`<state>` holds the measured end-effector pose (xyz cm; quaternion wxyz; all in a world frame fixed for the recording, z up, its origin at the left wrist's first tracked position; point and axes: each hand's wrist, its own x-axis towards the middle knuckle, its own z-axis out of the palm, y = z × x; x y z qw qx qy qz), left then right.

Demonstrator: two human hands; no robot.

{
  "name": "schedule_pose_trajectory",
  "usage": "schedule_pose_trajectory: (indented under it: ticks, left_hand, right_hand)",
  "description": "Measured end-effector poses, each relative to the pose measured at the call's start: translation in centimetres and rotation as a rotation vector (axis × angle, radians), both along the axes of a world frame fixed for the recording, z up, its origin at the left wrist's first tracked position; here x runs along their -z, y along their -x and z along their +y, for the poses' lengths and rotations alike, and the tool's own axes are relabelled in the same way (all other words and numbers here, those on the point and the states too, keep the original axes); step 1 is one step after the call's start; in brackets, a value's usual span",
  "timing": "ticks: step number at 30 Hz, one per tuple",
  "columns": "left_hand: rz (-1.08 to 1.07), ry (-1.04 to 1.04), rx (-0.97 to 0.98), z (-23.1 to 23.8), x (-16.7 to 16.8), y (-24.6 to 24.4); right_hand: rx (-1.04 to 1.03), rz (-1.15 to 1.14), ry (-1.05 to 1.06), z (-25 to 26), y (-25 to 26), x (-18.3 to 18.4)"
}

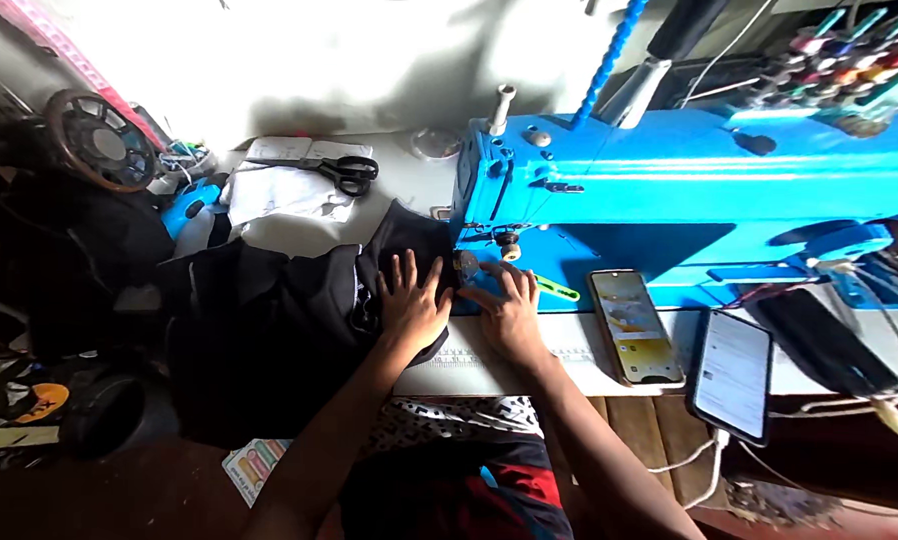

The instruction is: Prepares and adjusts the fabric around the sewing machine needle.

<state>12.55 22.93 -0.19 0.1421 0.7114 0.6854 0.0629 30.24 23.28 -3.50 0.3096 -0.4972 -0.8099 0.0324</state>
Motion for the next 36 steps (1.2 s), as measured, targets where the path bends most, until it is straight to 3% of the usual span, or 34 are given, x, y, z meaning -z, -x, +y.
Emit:
schedule_pose_trajectory:
  ticks: [19, 25, 30, 36]
  left_hand:
    - [0.035, -0.093, 0.031, 4.4, 0.9, 1.1]
    - [-0.048, -0.054, 0.036, 6.8, 0.6, 2.0]
    - [-0.211, -0.174, -0.059, 9.9, -0.7, 1.5]
    - [-0.032, -0.031, -0.035, 11.1, 0.0, 0.5]
  right_hand:
    - [0.176, -0.06, 0.047, -0.3, 0.0, -0.6]
    - [0.387, -0.122, 0.305, -0.5, -3.4, -3.0]
    - [0.286, -0.087, 0.122, -0.9, -4.9, -1.8]
    - [0.305, -0.024, 0.07, -0.2, -6.1, -0.3]
